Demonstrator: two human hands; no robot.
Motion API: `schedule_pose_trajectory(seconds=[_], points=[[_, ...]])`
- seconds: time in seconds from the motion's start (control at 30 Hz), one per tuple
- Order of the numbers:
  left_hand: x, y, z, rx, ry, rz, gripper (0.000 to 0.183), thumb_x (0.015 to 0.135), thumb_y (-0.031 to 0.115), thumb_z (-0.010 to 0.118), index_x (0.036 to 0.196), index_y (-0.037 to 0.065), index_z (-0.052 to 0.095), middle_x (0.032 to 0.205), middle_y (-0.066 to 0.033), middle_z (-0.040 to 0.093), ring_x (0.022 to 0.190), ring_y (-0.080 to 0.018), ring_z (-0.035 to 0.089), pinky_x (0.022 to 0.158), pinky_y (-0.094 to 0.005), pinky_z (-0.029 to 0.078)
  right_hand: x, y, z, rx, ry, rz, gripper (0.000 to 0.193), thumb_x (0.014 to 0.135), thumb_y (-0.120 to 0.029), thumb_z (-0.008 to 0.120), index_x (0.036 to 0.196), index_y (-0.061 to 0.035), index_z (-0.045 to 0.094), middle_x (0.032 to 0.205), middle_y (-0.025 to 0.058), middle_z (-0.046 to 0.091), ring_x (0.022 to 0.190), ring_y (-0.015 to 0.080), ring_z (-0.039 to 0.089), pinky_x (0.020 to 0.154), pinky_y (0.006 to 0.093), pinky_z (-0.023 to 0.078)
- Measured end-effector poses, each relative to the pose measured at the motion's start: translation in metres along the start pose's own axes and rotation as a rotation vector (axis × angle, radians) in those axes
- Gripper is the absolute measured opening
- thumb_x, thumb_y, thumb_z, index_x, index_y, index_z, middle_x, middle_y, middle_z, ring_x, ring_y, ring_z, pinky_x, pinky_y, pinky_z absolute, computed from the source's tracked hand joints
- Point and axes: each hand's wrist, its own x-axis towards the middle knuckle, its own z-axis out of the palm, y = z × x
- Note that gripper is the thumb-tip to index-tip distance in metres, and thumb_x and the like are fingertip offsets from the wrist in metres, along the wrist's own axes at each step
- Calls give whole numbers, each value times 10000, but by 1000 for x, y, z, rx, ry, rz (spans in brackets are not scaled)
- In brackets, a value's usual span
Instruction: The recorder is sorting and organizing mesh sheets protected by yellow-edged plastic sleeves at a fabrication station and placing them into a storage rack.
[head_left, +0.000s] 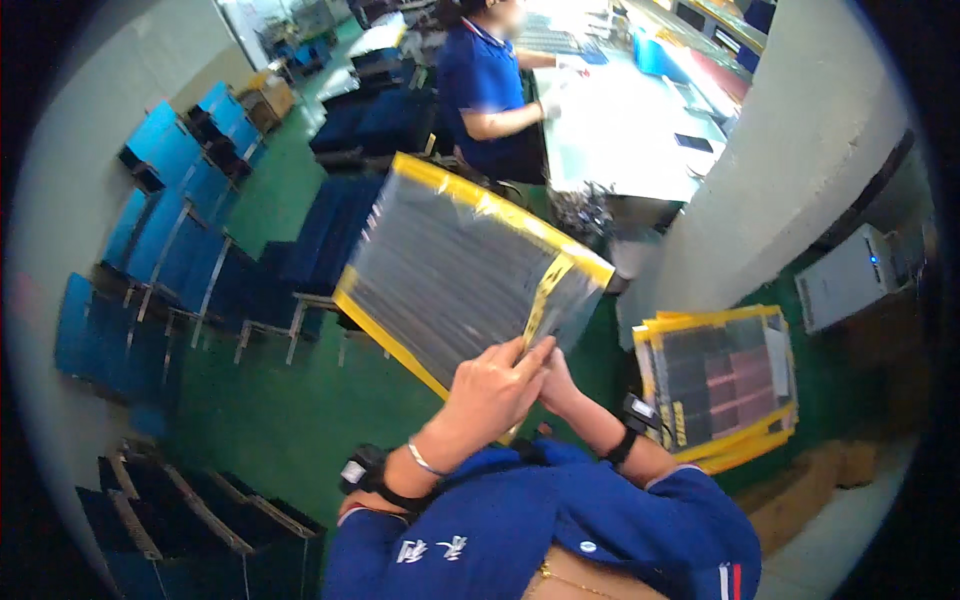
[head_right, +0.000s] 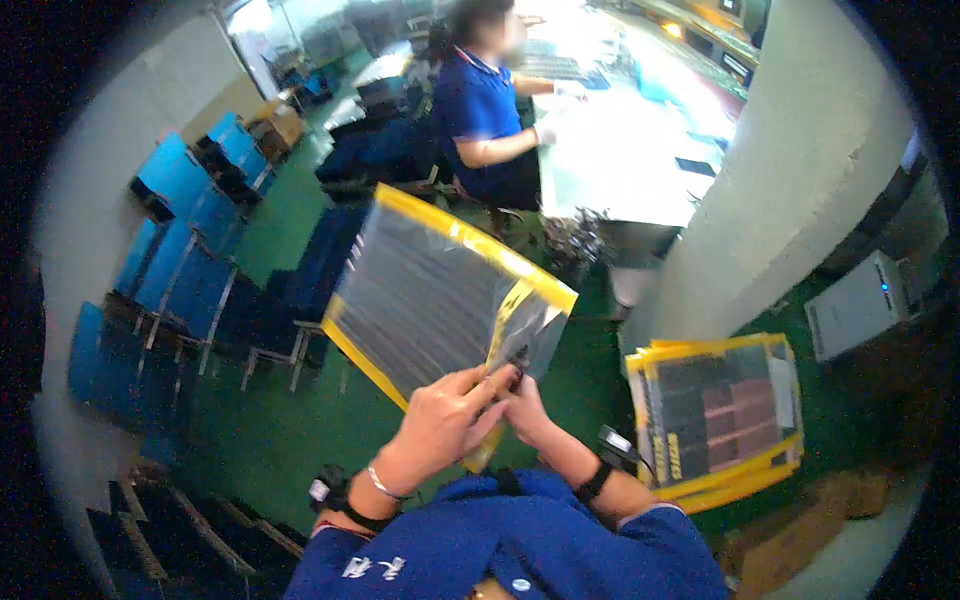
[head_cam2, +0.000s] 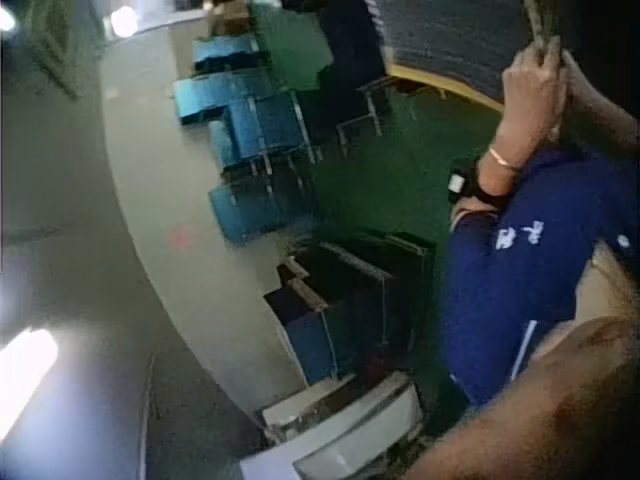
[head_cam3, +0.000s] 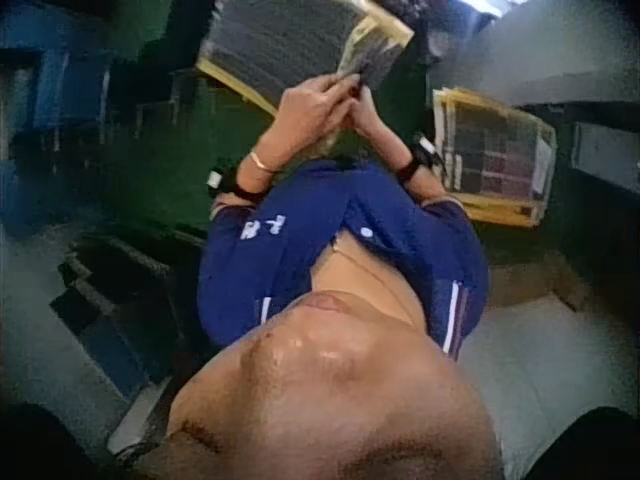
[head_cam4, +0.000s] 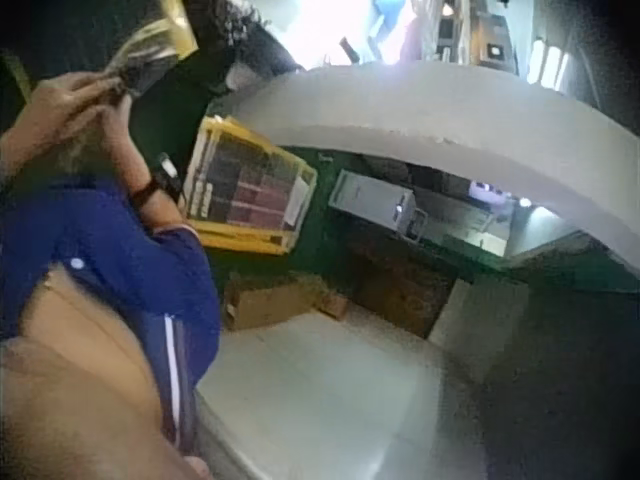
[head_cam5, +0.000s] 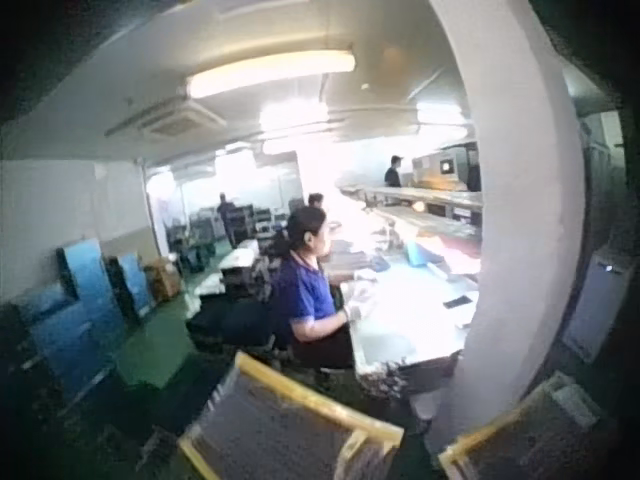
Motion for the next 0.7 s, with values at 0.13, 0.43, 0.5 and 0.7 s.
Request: schedule_pose_trajectory(seconds=[0.13, 0.43, 0.5, 0.7], points=[[-9, 3, -28, -358, -61, 116, 317, 714, 92, 671, 1021, 44, 611, 959, -144, 624, 865, -262, 617, 722, -317, 500, 23, 21, -3, 237, -105, -12, 217, 841, -117, 520, 1041, -34, 506, 958, 18, 538, 905, 137, 519, 709, 296, 470], [-78, -62, -17, -296, 335, -594, 137, 767, 26, 634, 901, -4, 639, 831, -99, 641, 741, -143, 611, 654, -233, 477, 22, -2, 7, 256, -163, -173, 597, 742, 44, 622, 1247, -66, 323, 1185, 95, 469, 1076, 216, 486, 889, 383, 447], [-83, -70, -7, -669, 462, -776, 259, 787, 46, 632, 1027, -28, 572, 852, -92, 627, 751, -122, 596, 646, -217, 471, 24, -3, 9, 261, -159, -184, 587, 744, 46, 620, 1243, -60, 328, 1174, 94, 477, 1062, 216, 496, 881, 380, 453], [-79, -83, -15, -1201, 337, -1038, 269, 859, 211, 553, 1067, 49, 502, 945, -70, 600, 818, -150, 603, 647, -280, 505, 16, -10, 24, 266, -127, -153, 484, 748, 62, 581, 1188, 5, 388, 1118, 98, 497, 1010, 189, 512, 824, 331, 475]])
